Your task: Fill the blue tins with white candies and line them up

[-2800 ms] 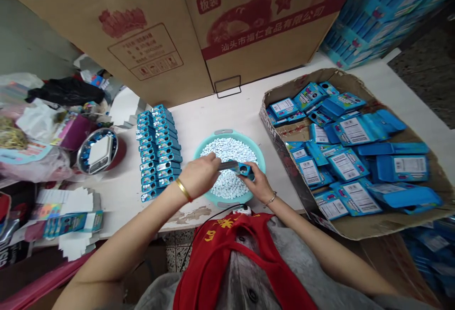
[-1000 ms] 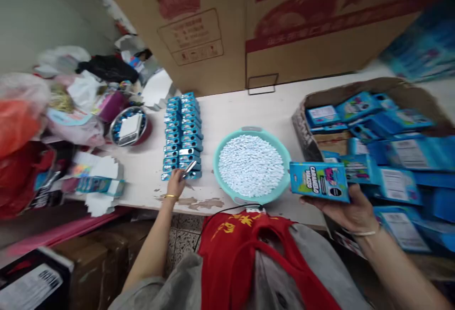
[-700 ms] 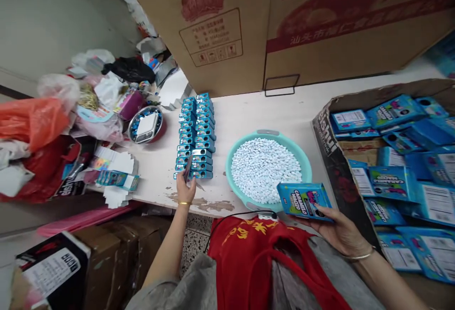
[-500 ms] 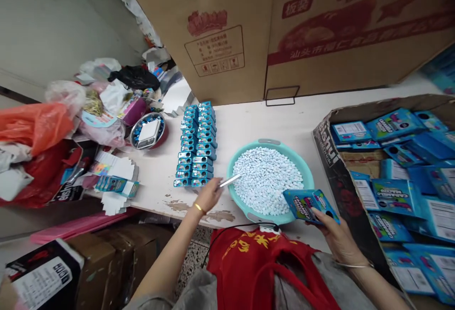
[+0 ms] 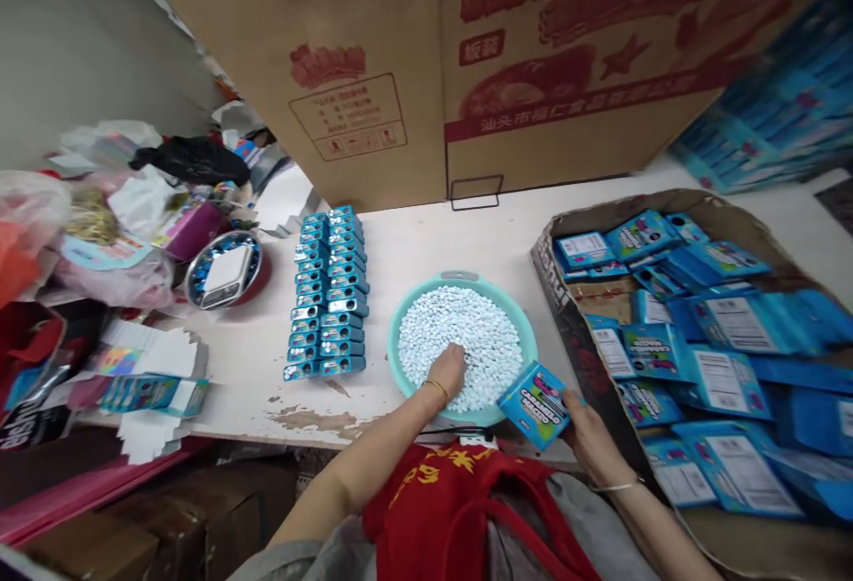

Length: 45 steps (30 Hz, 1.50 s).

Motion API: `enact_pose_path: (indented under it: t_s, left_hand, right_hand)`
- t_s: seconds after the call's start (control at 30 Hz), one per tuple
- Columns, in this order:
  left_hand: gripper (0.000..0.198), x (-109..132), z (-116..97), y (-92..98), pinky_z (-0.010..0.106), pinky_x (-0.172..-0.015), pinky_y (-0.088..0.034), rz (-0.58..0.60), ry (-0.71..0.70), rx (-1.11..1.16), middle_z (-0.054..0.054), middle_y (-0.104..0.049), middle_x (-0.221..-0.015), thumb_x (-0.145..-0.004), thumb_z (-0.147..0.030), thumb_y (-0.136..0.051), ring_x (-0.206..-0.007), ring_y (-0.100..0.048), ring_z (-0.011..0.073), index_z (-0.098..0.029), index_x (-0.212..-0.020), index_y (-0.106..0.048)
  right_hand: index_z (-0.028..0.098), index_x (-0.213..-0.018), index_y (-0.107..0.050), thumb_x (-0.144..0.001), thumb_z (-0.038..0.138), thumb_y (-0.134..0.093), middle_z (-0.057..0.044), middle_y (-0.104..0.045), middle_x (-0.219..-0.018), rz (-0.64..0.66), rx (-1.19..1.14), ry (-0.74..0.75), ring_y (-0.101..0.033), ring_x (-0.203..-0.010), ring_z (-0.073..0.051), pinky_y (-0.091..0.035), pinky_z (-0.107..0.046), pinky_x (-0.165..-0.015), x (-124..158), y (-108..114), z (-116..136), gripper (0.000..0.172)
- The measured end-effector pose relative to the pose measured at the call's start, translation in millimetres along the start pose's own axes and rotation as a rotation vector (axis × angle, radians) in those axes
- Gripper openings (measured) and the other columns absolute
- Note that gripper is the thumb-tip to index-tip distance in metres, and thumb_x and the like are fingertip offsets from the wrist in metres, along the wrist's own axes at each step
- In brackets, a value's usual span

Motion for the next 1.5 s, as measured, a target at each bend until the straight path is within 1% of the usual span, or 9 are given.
enact_pose_path:
  t_s: [0.13,0.23,0.47,0.63,0.87,1.17,1.27,1.37,1.5]
  left_hand:
    - [0.025,-17,-11,1.8,0.037,-0.096,-0.042,-0.052,-0.037,0.084,0.018,-0.051,-0.118,-0.086,-0.008,-0.039,-0.111,-0.052,0.0250,-0.014,-0.108,-0.048]
    - [0.024,-13,-6,14.7,0.035,-0.097,-0.042,-0.074,-0.088,0.143,0.014,-0.053,-0.118,-0.089,-0.016,-0.044,-0.111,-0.051,0.0225,-0.017,-0.113,-0.046]
    - [0.023,31,-10,102.5,0.032,-0.081,-0.045,-0.198,-0.364,0.217,0.008,-0.058,-0.097,-0.090,-0.029,-0.049,-0.089,-0.056,0.0192,-0.016,-0.108,-0.051]
    - [0.024,61,-34,150.9,0.029,-0.077,-0.045,-0.161,-0.495,0.094,0.007,-0.058,-0.094,-0.091,-0.031,-0.047,-0.085,-0.055,0.0172,-0.016,-0.110,-0.051]
    - [0.019,65,-75,161.8,0.032,-0.075,-0.047,0.052,-0.428,-0.354,0.009,-0.060,-0.101,-0.090,-0.024,-0.045,-0.090,-0.060,0.0217,-0.015,-0.105,-0.055]
    - [0.022,77,-117,165.7,0.033,-0.070,-0.049,0.076,-0.342,-0.624,0.010,-0.059,-0.096,-0.090,-0.008,-0.036,-0.087,-0.061,0.0224,-0.013,-0.101,-0.055]
    - [0.021,74,-102,169.6,0.031,-0.071,-0.048,0.010,-0.322,-0.588,0.009,-0.058,-0.095,-0.091,-0.011,-0.037,-0.089,-0.059,0.0211,-0.014,-0.099,-0.055]
    - [0.021,55,-48,166.7,0.032,-0.075,-0.047,-0.098,-0.216,-0.515,0.009,-0.056,-0.100,-0.091,-0.012,-0.038,-0.093,-0.057,0.0214,-0.017,-0.106,-0.053]
    - [0.024,15,28,120.3,0.037,-0.084,-0.044,-0.059,-0.061,-0.384,0.012,-0.055,-0.105,-0.090,-0.008,-0.034,-0.099,-0.054,0.0240,-0.014,-0.105,-0.053]
  right_hand:
    - [0.026,-0.101,-0.057,-0.066,0.056,-0.072,-0.004,-0.072,-0.096,0.024,0.003,0.058,-0.069,-0.084,-0.026,-0.058,-0.040,-0.066,3,-4,10,0.049]
    - [0.025,-0.105,-0.053,-0.065,0.044,-0.076,-0.003,-0.069,-0.098,0.011,0.155,0.260,-0.066,-0.090,-0.022,-0.055,-0.037,-0.077,6,-1,33,0.050]
    - [0.019,-0.109,-0.055,-0.079,0.046,-0.062,-0.009,-0.064,-0.101,-0.103,0.745,0.774,-0.060,-0.091,-0.023,-0.048,-0.038,-0.083,17,-28,94,0.041]
    - [0.018,-0.115,-0.054,-0.086,0.032,-0.051,-0.012,-0.063,-0.106,-0.101,1.055,0.972,-0.059,-0.099,-0.027,-0.049,-0.040,-0.082,11,-69,107,0.033]
    - [0.017,-0.117,-0.053,-0.080,0.015,-0.049,-0.011,-0.062,-0.108,-0.017,1.186,1.096,-0.058,-0.099,-0.026,-0.049,-0.040,-0.084,10,-107,96,0.037]
    - [0.019,-0.117,-0.052,-0.078,0.012,-0.049,-0.010,-0.063,-0.107,-0.001,1.168,1.130,-0.058,-0.101,-0.026,-0.049,-0.040,-0.086,9,-108,89,0.039]
    - [0.018,-0.117,-0.052,-0.078,0.012,-0.049,-0.010,-0.063,-0.110,-0.007,1.165,1.120,-0.058,-0.103,-0.027,-0.049,-0.041,-0.088,6,-104,88,0.040]
    - [0.018,-0.118,-0.052,-0.079,0.015,-0.050,-0.011,-0.063,-0.112,-0.039,1.143,1.115,-0.058,-0.103,-0.027,-0.050,-0.041,-0.087,5,-94,92,0.039]
    - [0.019,-0.118,-0.052,-0.085,0.025,-0.051,-0.011,-0.063,-0.109,-0.107,1.081,1.094,-0.060,-0.101,-0.026,-0.050,-0.040,-0.085,6,-72,103,0.034]
Point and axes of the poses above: each hand's wrist, its own x-axis away from the middle knuckle, its own y-axis out of the back of the hand, z = x × y, the point moved 10 cm from there along -x, towards the middle knuckle
